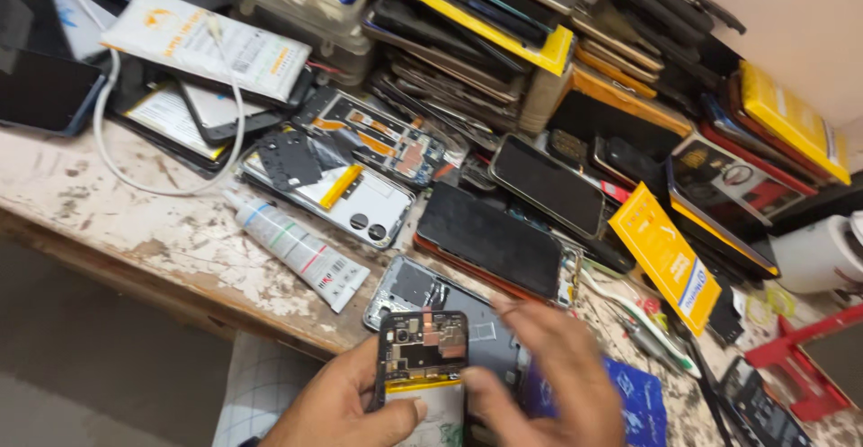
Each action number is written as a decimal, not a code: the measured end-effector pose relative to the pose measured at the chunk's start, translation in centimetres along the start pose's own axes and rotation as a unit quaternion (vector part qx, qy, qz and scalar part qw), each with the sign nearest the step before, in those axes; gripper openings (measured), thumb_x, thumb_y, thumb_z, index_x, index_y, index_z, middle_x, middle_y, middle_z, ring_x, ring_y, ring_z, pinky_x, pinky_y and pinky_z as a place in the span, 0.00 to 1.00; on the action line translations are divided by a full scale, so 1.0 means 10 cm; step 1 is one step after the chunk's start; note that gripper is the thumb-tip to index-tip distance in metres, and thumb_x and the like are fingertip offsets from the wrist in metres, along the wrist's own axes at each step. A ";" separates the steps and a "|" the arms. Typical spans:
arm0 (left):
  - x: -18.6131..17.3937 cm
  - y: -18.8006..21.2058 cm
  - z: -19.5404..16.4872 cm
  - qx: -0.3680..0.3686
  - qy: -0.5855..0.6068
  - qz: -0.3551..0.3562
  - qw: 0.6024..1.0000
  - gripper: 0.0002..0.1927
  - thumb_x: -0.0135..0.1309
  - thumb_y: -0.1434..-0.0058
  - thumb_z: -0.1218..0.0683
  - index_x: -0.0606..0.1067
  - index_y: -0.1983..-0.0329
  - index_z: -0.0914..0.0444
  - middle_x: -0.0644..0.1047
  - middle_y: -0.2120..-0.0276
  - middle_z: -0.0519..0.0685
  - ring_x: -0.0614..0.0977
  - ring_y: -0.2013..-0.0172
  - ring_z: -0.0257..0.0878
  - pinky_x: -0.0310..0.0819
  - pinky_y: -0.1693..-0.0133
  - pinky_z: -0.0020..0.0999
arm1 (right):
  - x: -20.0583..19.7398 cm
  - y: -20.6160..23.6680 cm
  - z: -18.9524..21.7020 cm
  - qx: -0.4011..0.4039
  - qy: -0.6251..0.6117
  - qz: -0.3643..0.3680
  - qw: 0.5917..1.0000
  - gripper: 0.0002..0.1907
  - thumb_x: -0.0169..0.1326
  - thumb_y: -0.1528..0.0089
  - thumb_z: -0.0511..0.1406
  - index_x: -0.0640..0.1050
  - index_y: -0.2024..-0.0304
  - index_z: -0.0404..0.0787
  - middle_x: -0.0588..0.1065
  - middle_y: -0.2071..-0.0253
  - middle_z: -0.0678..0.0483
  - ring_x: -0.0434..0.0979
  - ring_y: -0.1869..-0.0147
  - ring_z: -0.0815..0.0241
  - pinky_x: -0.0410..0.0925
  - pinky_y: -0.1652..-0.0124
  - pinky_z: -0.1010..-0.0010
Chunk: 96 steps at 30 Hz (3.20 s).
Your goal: The person repairs a disassembled smartphone at a cluttered workbench. They hold the phone chassis, fit and press small internal components into the frame, pick at and position tiny parts by hand, and finally apply adhesive from a glue tube onto the phone's battery area.
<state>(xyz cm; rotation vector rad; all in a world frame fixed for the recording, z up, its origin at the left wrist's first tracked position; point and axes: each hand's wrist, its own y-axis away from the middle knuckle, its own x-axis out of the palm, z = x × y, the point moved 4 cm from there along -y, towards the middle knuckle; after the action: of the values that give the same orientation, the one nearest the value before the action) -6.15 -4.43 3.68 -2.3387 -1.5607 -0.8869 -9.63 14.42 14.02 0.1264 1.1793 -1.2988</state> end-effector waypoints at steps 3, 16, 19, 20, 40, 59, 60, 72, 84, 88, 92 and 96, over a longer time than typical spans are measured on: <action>0.08 -0.01 0.00 -0.050 -0.017 -0.008 0.999 0.35 0.52 0.39 0.66 0.64 0.26 0.62 0.80 0.44 0.52 0.76 0.53 0.35 0.69 0.53 0.32 | 0.07 -0.10 0.09 -0.038 0.009 0.070 0.997 0.36 0.72 0.52 0.40 0.77 0.43 0.36 0.78 0.48 0.46 0.76 0.42 0.49 0.67 0.43 0.58; 0.17 0.08 -0.30 0.024 -0.137 0.020 0.990 0.35 0.52 0.43 0.61 0.68 0.28 0.64 0.81 0.46 0.48 0.80 0.50 0.29 0.75 0.54 0.26 | 0.07 -0.23 0.19 -0.019 0.014 0.149 0.989 0.41 0.71 0.51 0.42 0.72 0.37 0.38 0.73 0.41 0.43 0.72 0.35 0.45 0.65 0.40 0.57; 0.16 0.09 -0.31 0.029 -0.144 0.014 0.989 0.34 0.52 0.45 0.61 0.67 0.31 0.64 0.80 0.47 0.48 0.79 0.47 0.30 0.74 0.48 0.27 | 0.08 -0.24 0.23 -0.027 0.017 0.141 0.990 0.43 0.72 0.52 0.42 0.72 0.37 0.38 0.73 0.41 0.43 0.72 0.35 0.45 0.65 0.39 0.57; 0.16 0.10 -0.32 0.042 -0.148 0.008 0.988 0.35 0.52 0.46 0.61 0.68 0.31 0.65 0.80 0.46 0.48 0.79 0.47 0.31 0.74 0.47 0.28 | 0.08 -0.24 0.24 -0.014 0.001 0.142 0.990 0.43 0.72 0.53 0.41 0.72 0.37 0.38 0.73 0.41 0.44 0.73 0.35 0.46 0.65 0.40 0.58; 0.07 0.03 -0.16 0.060 -0.116 0.040 0.991 0.37 0.52 0.43 0.64 0.64 0.28 0.65 0.78 0.41 0.50 0.77 0.40 0.32 0.69 0.39 0.32 | 0.08 -0.29 0.29 0.006 -0.030 0.113 0.993 0.42 0.72 0.55 0.42 0.74 0.39 0.36 0.76 0.44 0.43 0.75 0.40 0.45 0.65 0.42 0.58; -0.01 -0.13 0.30 0.153 0.123 -0.099 0.976 0.43 0.48 0.45 0.72 0.52 0.25 0.64 0.68 0.32 0.60 0.72 0.34 0.46 0.63 0.36 0.43 | 0.56 0.76 -0.38 0.322 -0.157 0.127 0.925 0.12 0.71 0.49 0.32 0.92 0.61 0.44 0.84 0.76 0.58 0.70 0.82 0.74 0.60 0.80 0.81; 0.00 -0.12 0.30 0.173 0.131 -0.091 0.972 0.42 0.48 0.44 0.72 0.52 0.26 0.65 0.68 0.34 0.61 0.72 0.35 0.47 0.63 0.36 0.44 | 0.53 0.73 -0.35 0.297 -0.135 0.130 0.936 0.11 0.70 0.48 0.33 0.91 0.62 0.45 0.83 0.77 0.59 0.72 0.81 0.75 0.61 0.80 0.82; -0.14 -0.15 0.40 0.162 0.121 -0.147 0.968 0.33 0.48 0.38 0.69 0.59 0.29 0.69 0.76 0.40 0.60 0.79 0.42 0.42 0.73 0.41 0.40 | 0.57 0.55 -0.06 0.131 -0.095 0.154 0.975 0.14 0.73 0.47 0.40 0.88 0.58 0.47 0.81 0.75 0.61 0.85 0.71 0.73 0.74 0.72 0.81; -0.08 -0.06 0.28 0.176 0.154 -0.062 0.970 0.33 0.46 0.35 0.67 0.55 0.26 0.67 0.72 0.35 0.58 0.75 0.37 0.42 0.68 0.37 0.39 | 0.58 0.56 -0.01 -0.173 0.093 0.108 0.975 0.26 0.71 0.54 0.36 0.85 0.51 0.51 0.76 0.63 0.62 0.80 0.68 0.66 0.74 0.70 0.77; -0.09 0.03 0.24 0.156 0.194 -0.028 0.968 0.34 0.43 0.36 0.67 0.54 0.25 0.66 0.70 0.33 0.56 0.73 0.35 0.41 0.66 0.36 0.38 | 0.62 0.60 -0.04 -0.184 0.068 0.132 0.972 0.28 0.71 0.54 0.33 0.84 0.49 0.51 0.77 0.61 0.61 0.81 0.64 0.64 0.76 0.65 0.78; -0.11 0.10 0.25 0.124 0.198 -0.042 0.971 0.34 0.42 0.37 0.66 0.56 0.25 0.65 0.73 0.35 0.56 0.75 0.38 0.39 0.68 0.40 0.36 | 0.74 0.67 -0.07 -0.112 0.052 0.011 0.992 0.24 0.72 0.51 0.33 0.83 0.52 0.52 0.79 0.63 0.64 0.81 0.65 0.70 0.76 0.63 0.77; -0.13 0.11 0.29 0.119 0.220 -0.067 0.966 0.35 0.44 0.38 0.66 0.58 0.25 0.64 0.76 0.39 0.56 0.78 0.42 0.38 0.71 0.44 0.34 | 0.77 0.66 -0.02 -0.088 0.049 -0.022 0.995 0.23 0.73 0.53 0.35 0.83 0.55 0.51 0.77 0.63 0.62 0.79 0.65 0.68 0.75 0.63 0.76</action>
<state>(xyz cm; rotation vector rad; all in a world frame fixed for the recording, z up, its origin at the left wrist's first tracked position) -4.40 -4.52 0.75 -1.7413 -1.5420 -1.0890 -5.97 11.71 4.97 0.0359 1.3817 -1.2318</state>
